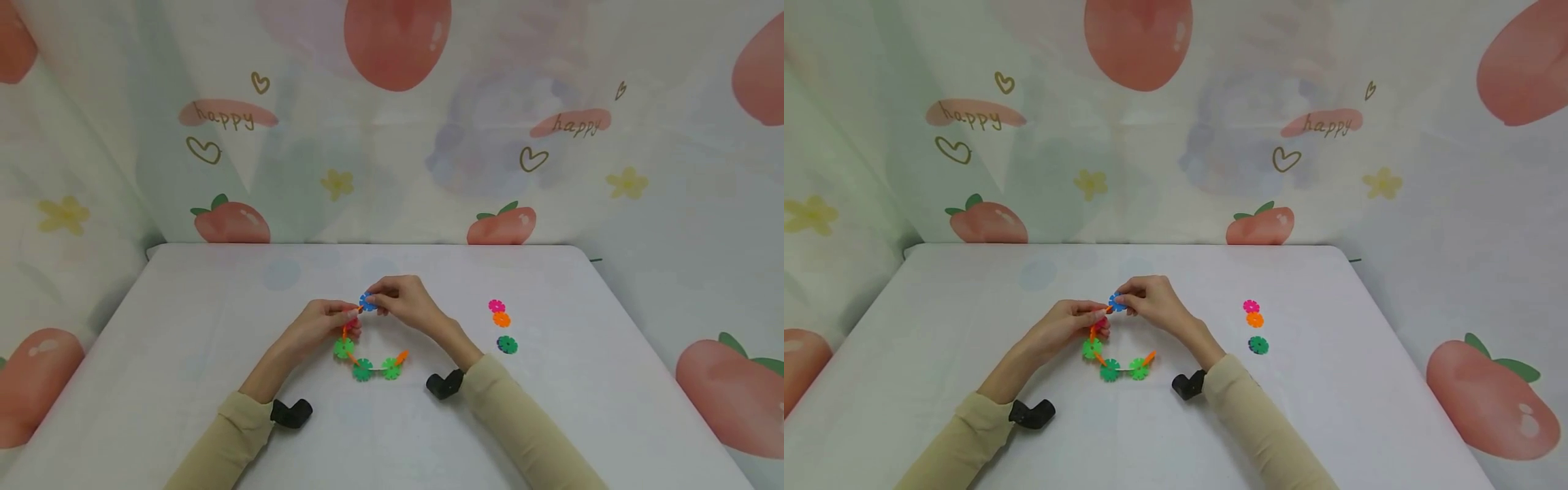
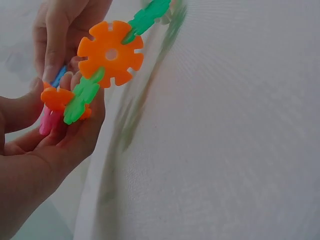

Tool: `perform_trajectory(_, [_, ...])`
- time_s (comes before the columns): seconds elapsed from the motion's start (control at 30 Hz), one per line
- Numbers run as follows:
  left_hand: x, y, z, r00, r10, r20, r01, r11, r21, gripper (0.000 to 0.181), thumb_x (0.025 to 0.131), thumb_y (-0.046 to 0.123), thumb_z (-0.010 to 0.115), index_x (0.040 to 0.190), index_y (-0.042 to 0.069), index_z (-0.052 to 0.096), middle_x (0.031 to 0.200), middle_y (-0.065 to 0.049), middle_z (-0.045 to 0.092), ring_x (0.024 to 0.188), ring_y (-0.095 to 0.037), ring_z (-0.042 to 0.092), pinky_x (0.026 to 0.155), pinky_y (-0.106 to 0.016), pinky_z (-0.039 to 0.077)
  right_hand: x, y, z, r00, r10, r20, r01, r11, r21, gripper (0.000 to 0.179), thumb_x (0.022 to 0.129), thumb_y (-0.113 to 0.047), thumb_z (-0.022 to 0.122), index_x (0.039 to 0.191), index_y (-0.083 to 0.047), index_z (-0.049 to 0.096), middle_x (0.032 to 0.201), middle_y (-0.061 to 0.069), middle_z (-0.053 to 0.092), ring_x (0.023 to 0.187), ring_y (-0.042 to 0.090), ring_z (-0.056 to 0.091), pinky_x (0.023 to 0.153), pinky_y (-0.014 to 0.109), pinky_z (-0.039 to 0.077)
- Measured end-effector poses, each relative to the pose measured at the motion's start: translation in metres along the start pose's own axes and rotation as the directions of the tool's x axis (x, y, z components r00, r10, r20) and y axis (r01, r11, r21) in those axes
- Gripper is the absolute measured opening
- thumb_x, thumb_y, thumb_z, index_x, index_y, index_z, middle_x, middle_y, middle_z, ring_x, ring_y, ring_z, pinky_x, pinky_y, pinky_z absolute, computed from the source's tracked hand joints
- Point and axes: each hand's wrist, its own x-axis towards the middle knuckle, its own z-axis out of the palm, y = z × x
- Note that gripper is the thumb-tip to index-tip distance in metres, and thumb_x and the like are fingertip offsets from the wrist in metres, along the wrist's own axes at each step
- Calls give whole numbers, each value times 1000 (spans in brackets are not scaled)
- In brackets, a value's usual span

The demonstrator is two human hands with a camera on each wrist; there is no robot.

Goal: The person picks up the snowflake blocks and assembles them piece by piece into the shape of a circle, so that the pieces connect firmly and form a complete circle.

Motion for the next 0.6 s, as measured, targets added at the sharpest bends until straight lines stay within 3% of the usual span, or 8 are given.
perform_trajectory(0.17, [3, 0, 3, 997, 2, -75, 0, 1000, 22, 30, 104, 12, 60, 122, -11, 67, 87, -7, 75, 77, -14, 73, 83, -26, 60, 3, 0, 4, 1000, 18, 4, -18, 999, 31, 11, 94, -10, 75, 101, -3, 79, 85, 9, 77, 71, 35, 71, 71, 45, 62])
perform_trajectory(0.27, [4, 1, 5, 996, 13, -86, -11, 1000, 25, 30, 104, 12, 61, 123, -10, 67, 88, -9, 75, 77, -15, 74, 83, -26, 60, 3, -1, 2, 999, 37, 4, -37, 998, 51, 12, 95, -10, 74, 103, -3, 79, 87, 8, 77, 72, 34, 71, 75, 51, 61])
perform_trajectory(0.43, [4, 2, 2, 995, 14, -95, -15, 1000, -10, 37, 104, 15, 61, 134, -7, 59, 101, -13, 77, 89, -19, 77, 97, -34, 58, 3, -3, -7, 999, 39, 21, -39, 999, 17, 23, 98, -16, 72, 117, -3, 75, 94, 12, 78, 81, 33, 74, 84, 53, 60])
perform_trajectory(0.6, [0, 0, -7, 998, 24, -65, -22, 999, 39, 46, 105, 23, 59, 143, -2, 51, 119, -15, 75, 105, -22, 75, 110, -41, 50, -3, 2, -25, 1000, 10, 5, -10, 999, -48, 28, 101, -15, 67, 123, 2, 71, 102, 21, 76, 87, 38, 74, 85, 55, 60])
